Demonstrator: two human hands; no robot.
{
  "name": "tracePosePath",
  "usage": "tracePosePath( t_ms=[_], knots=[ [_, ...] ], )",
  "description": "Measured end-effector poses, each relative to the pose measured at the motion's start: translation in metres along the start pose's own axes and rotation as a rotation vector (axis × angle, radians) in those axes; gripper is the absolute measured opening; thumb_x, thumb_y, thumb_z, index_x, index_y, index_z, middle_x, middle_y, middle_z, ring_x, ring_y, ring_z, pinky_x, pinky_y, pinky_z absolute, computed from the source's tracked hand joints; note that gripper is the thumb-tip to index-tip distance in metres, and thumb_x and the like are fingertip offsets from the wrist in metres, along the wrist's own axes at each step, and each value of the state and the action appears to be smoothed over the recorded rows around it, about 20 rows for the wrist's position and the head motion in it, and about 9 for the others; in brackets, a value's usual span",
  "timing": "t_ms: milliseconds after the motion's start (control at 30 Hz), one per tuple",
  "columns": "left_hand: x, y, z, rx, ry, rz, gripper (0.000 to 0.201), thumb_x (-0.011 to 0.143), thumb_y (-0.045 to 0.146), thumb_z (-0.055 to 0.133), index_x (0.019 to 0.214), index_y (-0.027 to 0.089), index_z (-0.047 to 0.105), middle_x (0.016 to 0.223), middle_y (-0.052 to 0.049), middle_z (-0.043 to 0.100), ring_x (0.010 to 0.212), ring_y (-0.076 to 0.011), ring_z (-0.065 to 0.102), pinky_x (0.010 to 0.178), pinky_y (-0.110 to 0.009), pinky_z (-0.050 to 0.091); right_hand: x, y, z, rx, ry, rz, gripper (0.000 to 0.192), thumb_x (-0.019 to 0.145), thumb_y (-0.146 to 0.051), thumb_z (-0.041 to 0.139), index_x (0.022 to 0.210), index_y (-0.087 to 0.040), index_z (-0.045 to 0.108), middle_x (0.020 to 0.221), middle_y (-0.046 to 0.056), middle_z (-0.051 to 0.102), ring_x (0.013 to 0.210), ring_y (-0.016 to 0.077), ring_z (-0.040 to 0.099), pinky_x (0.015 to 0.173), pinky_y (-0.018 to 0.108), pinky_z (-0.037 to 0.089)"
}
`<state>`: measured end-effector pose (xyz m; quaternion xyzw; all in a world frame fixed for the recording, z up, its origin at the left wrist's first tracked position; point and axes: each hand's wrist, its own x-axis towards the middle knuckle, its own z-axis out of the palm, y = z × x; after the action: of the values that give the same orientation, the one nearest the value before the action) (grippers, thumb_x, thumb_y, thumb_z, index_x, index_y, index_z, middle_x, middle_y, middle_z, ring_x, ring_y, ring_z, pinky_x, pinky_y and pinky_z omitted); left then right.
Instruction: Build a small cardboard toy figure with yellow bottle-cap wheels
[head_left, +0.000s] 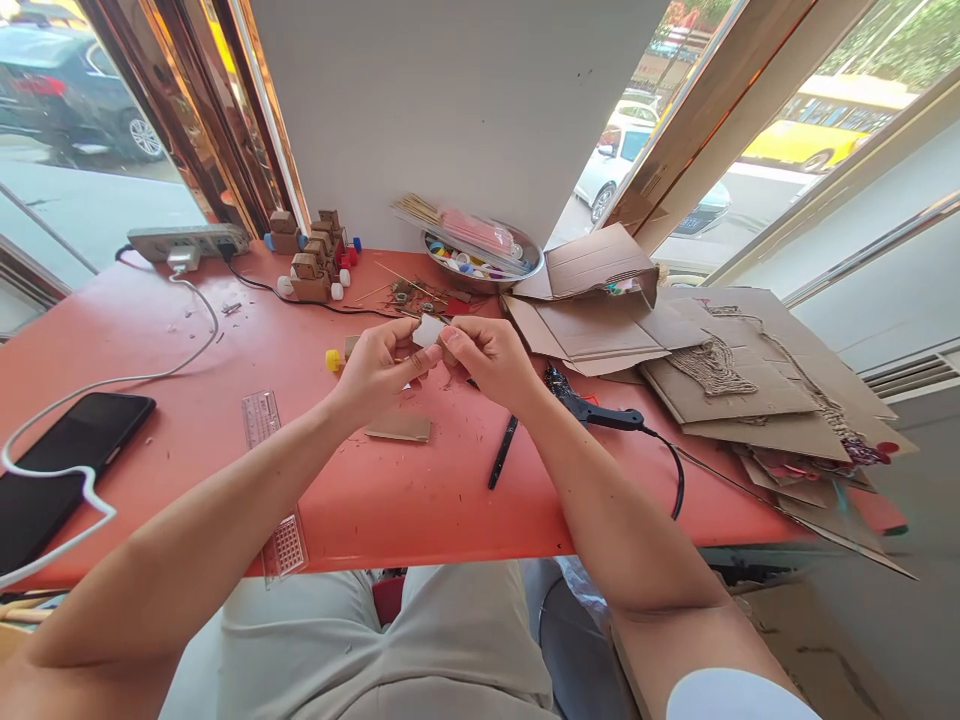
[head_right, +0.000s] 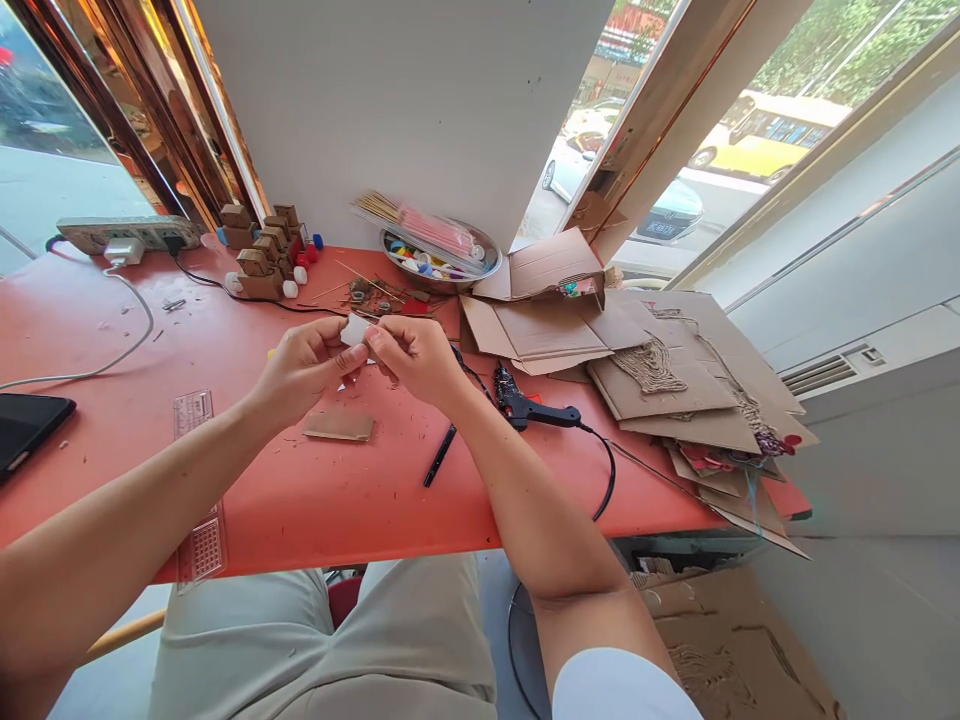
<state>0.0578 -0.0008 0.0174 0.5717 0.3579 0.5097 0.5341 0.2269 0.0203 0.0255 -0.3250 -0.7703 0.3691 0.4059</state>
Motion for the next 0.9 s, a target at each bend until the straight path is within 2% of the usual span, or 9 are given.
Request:
tracePosePath(
  t_ms=[167, 267, 433, 567, 700, 800, 900],
  knots=[
    [0.001, -0.001, -0.002, 0.001, 0.147, 0.077, 0.048, 0.063, 0.057, 0.096, 0.073, 0.02, 0.067, 0.065, 0.0, 0.066, 0.059, -0.0132, 0.062, 0.051, -0.023, 0.053, 0.0, 0.005, 0.006, 0.02, 0.04, -0.053, 0.056, 0.099, -0.073, 0.05, 0.071, -0.024, 0.052, 0.067, 0.0, 0.061, 0.06, 0.0122, 0.057, 0.057, 0.025, 0.047],
    [0.003, -0.001, -0.005, 0.014, 0.206, 0.114, 0.048, 0.063, 0.06, 0.095, 0.076, 0.02, 0.071, 0.072, -0.002, 0.071, 0.063, -0.0145, 0.064, 0.054, -0.024, 0.055, 0.0, 0.009, 0.014, 0.026, 0.045, -0.03, 0.053, 0.1, -0.071, 0.049, 0.075, -0.024, 0.052, 0.072, 0.002, 0.067, 0.063, 0.0131, 0.062, 0.061, 0.026, 0.052],
    [0.005, 0.001, -0.007, 0.094, 0.14, 0.183, 0.043, 0.066, 0.058, 0.091, 0.073, 0.02, 0.074, 0.07, -0.003, 0.073, 0.063, -0.0152, 0.063, 0.059, -0.026, 0.057, -0.001, 0.011, 0.017, 0.06, 0.058, 0.015, 0.038, 0.1, -0.052, 0.051, 0.074, -0.025, 0.048, 0.07, 0.0, 0.064, 0.059, 0.0125, 0.06, 0.058, 0.025, 0.051],
    [0.004, -0.001, -0.005, 0.213, 0.188, 0.221, 0.03, 0.068, 0.048, 0.087, 0.071, 0.021, 0.074, 0.073, -0.002, 0.073, 0.061, -0.0146, 0.062, 0.055, -0.025, 0.052, -0.001, 0.007, 0.01, -0.052, 0.04, 0.04, 0.028, 0.097, -0.038, 0.049, 0.074, -0.023, 0.052, 0.064, -0.001, 0.058, 0.057, 0.0121, 0.053, 0.056, 0.024, 0.043],
    [0.003, -0.001, -0.004, 0.176, 0.126, 0.176, 0.028, 0.071, 0.047, 0.082, 0.074, 0.022, 0.072, 0.07, -0.001, 0.071, 0.064, -0.018, 0.068, 0.058, -0.027, 0.055, -0.002, 0.003, 0.007, -0.114, 0.02, 0.042, 0.03, 0.098, -0.037, 0.048, 0.072, -0.023, 0.052, 0.062, -0.001, 0.056, 0.06, 0.0128, 0.051, 0.057, 0.025, 0.039],
    [0.002, 0.001, -0.004, 0.123, 0.093, 0.126, 0.034, 0.067, 0.049, 0.088, 0.074, 0.022, 0.069, 0.07, -0.001, 0.068, 0.069, -0.0204, 0.072, 0.064, -0.031, 0.06, -0.002, 0.002, 0.009, -0.093, 0.02, 0.04, 0.034, 0.099, -0.038, 0.046, 0.068, -0.023, 0.049, 0.061, 0.0, 0.054, 0.06, 0.0129, 0.05, 0.058, 0.026, 0.038],
    [0.002, 0.004, -0.004, 0.104, 0.085, 0.102, 0.038, 0.065, 0.05, 0.092, 0.072, 0.022, 0.067, 0.067, 0.0, 0.067, 0.067, -0.0215, 0.073, 0.061, -0.031, 0.059, -0.002, 0.003, 0.012, -0.092, 0.045, 0.035, 0.034, 0.098, -0.036, 0.044, 0.066, -0.024, 0.046, 0.06, 0.0, 0.053, 0.06, 0.0133, 0.048, 0.058, 0.026, 0.037]
  ],
)
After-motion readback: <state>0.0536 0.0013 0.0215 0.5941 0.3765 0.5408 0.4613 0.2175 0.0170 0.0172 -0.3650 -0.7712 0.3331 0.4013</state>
